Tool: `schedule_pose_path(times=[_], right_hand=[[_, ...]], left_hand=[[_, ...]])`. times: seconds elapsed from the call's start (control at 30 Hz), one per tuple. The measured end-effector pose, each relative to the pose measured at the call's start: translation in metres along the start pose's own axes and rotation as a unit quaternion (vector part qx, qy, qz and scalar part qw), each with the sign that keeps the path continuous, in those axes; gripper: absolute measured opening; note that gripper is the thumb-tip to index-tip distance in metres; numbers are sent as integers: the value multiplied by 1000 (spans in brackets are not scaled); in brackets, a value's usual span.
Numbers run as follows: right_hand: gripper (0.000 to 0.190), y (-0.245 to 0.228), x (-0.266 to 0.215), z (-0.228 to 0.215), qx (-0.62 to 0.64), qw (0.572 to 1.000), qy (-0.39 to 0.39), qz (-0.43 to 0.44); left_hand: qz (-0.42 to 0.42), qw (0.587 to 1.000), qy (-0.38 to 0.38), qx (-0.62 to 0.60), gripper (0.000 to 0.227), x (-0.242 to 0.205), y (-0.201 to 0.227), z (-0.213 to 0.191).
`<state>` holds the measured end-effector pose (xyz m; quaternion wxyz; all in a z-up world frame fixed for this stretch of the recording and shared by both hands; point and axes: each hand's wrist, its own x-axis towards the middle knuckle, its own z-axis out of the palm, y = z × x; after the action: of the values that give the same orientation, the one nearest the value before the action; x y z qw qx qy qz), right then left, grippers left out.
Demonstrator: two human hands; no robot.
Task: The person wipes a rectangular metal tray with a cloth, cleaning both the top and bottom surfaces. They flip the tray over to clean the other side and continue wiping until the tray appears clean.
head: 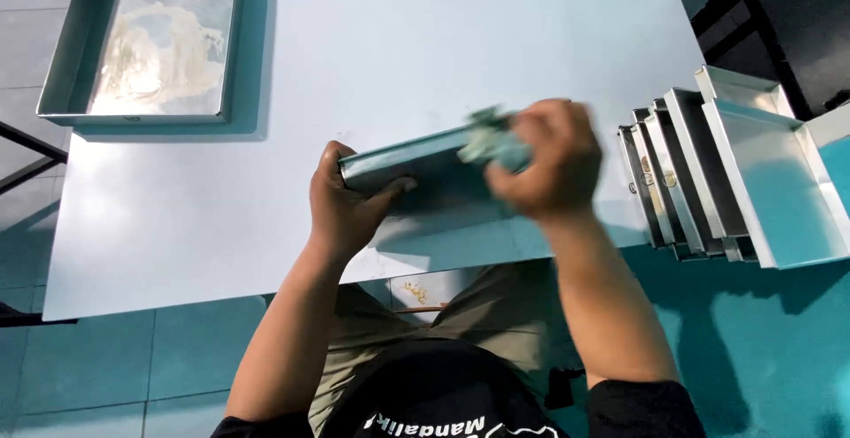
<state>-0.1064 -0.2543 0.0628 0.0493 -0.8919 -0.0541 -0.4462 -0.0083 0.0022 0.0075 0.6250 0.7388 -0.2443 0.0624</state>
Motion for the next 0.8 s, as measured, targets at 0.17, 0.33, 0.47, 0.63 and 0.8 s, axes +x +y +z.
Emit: schedule_pose_path(times=[0.17,0.33,0.47,0.63,0.8], right_hand=[[24,49,-18,-11,-49,994,22,92],[28,-3,-28,24,-30,997,45,62],[34,-38,-67,72,-12,999,-33,2],[26,-31,-83,73,-9,995,-102,-14],[49,41,-103,84,-63,929,-232,280]], left_hand=[[22,1000,-4,-12,51,12,-1,3],[29,998,-30,-52,46,21,-2,15],[-79,994,-7,-69,42,29,-24,23],[-178,983,2,-42,43,34,-63,19],[-247,968,-21,31,46,53,-77,22]])
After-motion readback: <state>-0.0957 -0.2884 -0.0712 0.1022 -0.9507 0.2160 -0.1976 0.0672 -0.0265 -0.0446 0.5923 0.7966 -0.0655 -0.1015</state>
